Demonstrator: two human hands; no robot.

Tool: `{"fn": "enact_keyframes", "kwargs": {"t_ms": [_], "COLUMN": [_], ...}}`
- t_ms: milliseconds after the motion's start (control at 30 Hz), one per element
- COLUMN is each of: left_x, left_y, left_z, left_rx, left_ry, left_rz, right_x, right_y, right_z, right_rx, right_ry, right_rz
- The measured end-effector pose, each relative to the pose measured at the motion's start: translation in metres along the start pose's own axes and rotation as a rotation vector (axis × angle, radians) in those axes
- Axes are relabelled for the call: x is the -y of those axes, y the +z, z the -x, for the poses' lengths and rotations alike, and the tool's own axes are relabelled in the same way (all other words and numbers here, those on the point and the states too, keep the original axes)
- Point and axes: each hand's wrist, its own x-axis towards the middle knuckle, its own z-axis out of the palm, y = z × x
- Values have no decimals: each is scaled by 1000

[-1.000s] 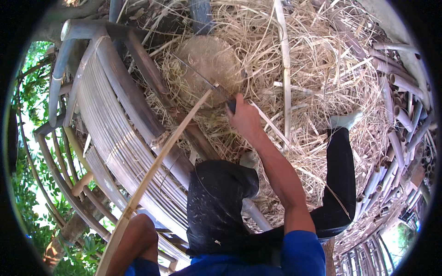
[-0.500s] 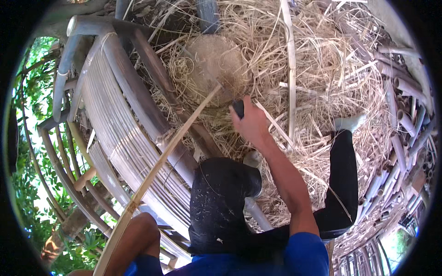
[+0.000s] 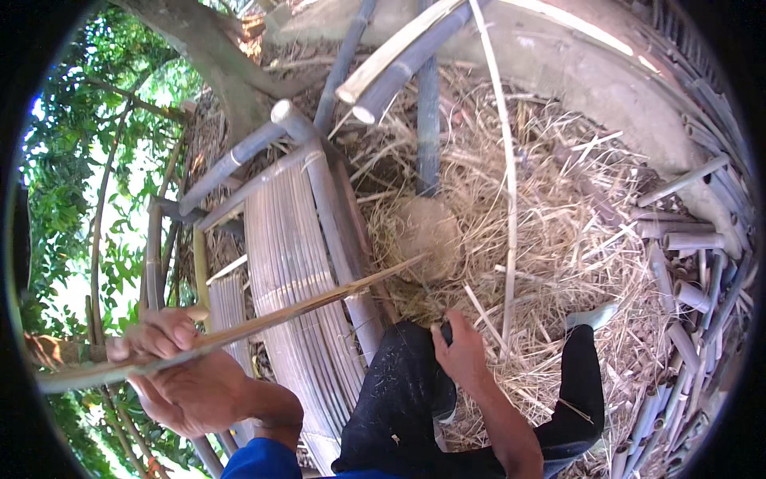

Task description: The person splits a long bamboo strip using a blade, repeatedly pulling the blade through the wood and then further dividing the resulting pieces by hand and with the tool while sitting on a bamboo platform.

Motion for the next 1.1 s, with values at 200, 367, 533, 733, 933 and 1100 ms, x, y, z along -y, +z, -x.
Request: {"fn": "enact_keyframes", "kwargs": {"t_ms": [200, 367, 533, 733, 933, 1100], "left_x": [-46, -79, -66, -80, -85, -82], "left_y": [1, -12, -20, -14, -14, -26], "left_z": [-29, -16, 18, 36, 38, 39], "left_rx": [-79, -94, -60, -226, -154, -136], "left_ry": [6, 29, -38, -52, -52, -51], "left_rz": [228, 283, 255, 130, 181, 204], "right_x": [22, 31, 23, 105, 174, 167], "right_y": [-12, -14, -10, -29, -43, -25], "right_z": [45, 54, 61, 78, 85, 86], "right_rx": [52, 65, 26, 69, -5, 64], "right_ry": [24, 0, 0, -68, -495, -445], "right_rz": [-60, -40, 117, -9, -121, -12]}}
